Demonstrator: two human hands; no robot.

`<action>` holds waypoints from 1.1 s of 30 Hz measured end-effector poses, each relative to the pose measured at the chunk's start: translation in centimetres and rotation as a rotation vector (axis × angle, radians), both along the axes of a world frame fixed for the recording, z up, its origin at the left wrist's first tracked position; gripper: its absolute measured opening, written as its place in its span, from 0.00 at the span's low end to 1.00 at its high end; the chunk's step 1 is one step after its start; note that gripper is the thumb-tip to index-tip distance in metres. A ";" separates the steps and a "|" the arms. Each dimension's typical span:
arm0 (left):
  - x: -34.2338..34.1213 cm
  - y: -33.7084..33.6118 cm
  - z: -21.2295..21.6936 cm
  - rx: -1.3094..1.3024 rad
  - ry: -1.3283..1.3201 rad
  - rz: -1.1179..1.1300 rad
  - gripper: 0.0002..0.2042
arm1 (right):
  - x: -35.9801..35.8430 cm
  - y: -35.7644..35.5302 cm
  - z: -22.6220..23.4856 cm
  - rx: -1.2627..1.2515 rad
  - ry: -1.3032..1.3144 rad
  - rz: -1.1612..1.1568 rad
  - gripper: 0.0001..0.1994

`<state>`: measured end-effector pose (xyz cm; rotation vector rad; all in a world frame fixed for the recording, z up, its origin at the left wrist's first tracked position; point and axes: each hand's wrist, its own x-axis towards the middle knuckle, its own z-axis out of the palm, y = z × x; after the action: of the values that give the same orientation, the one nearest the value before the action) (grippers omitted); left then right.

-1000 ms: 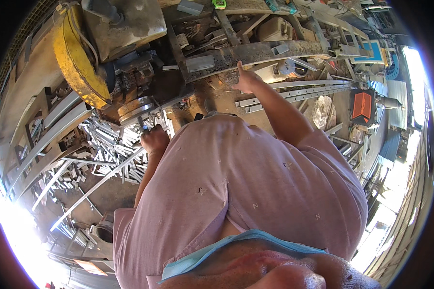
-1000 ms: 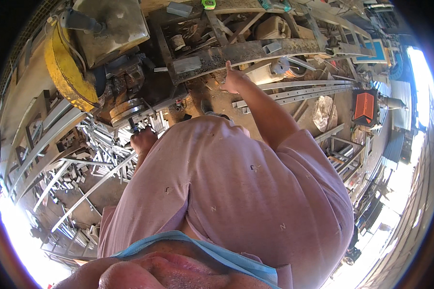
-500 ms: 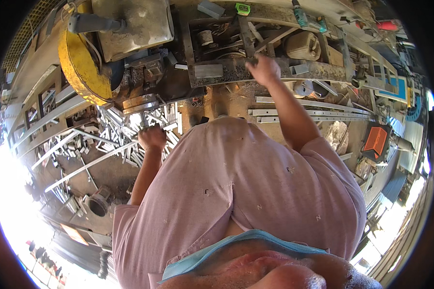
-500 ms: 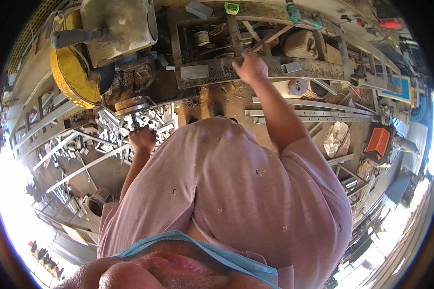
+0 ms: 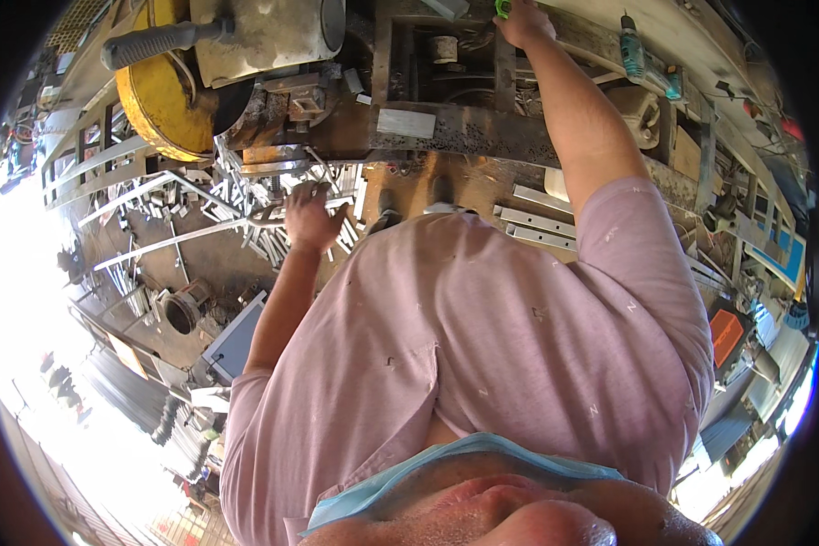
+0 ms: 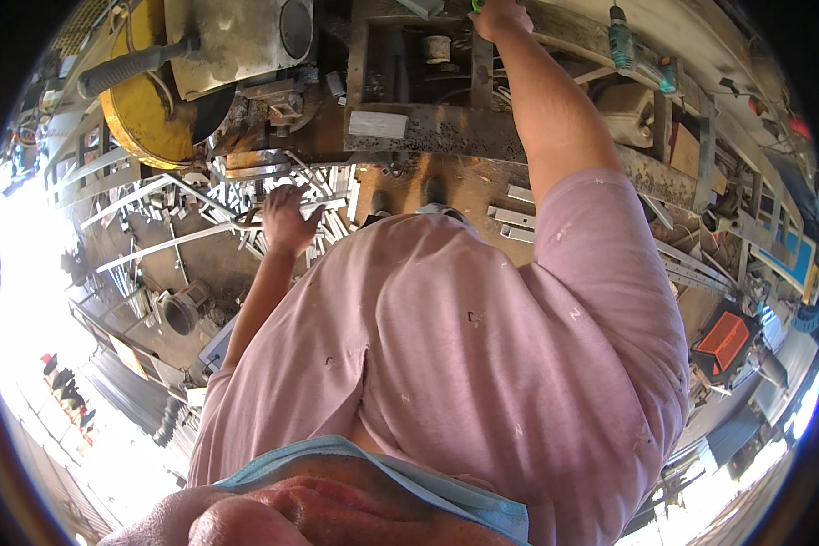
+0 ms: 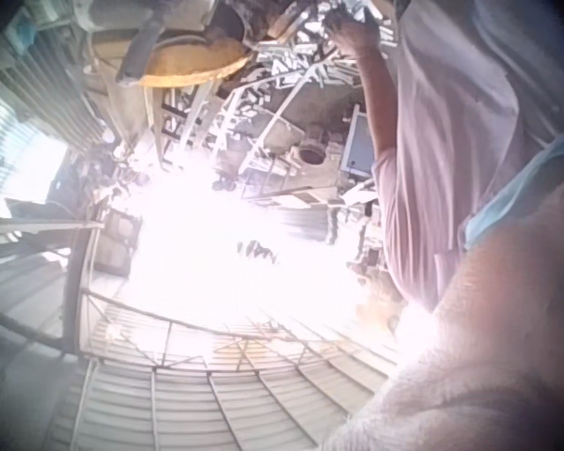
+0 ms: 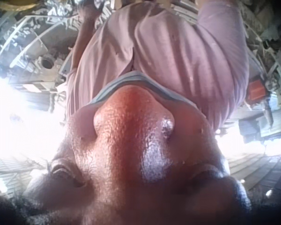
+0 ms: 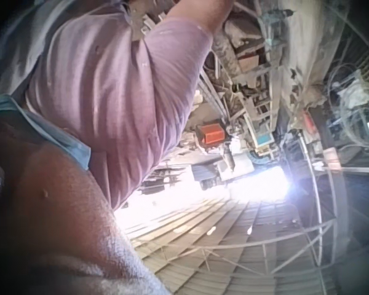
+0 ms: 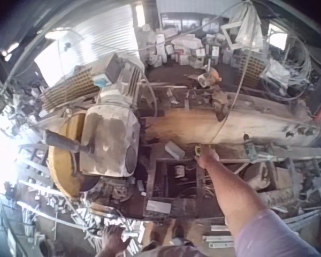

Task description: The person measures and cuts metal rods using a chop saw in a workshop. They repeatedly measure the rods with a tape measure, position them under the saw, and cut them into smaller pieces.

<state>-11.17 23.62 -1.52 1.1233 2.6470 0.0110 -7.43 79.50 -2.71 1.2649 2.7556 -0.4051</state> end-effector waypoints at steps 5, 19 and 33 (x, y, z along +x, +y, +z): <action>2.3 6.9 3.0 0.233 -0.106 -0.132 0.27 | 2.2 1.6 -1.7 -0.204 0.168 -0.006 0.38; -0.1 21.6 4.4 -0.181 -0.034 -0.428 0.28 | 23.2 -18.2 2.9 -1.939 0.717 -0.647 0.25; 0.6 15.5 9.2 0.741 -1.542 -0.046 0.28 | 14.7 -19.8 10.0 -1.393 0.635 0.224 0.29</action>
<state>-10.57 39.17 7.66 0.7312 1.1658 1.3115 7.24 59.68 7.32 0.4301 1.8769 -2.3685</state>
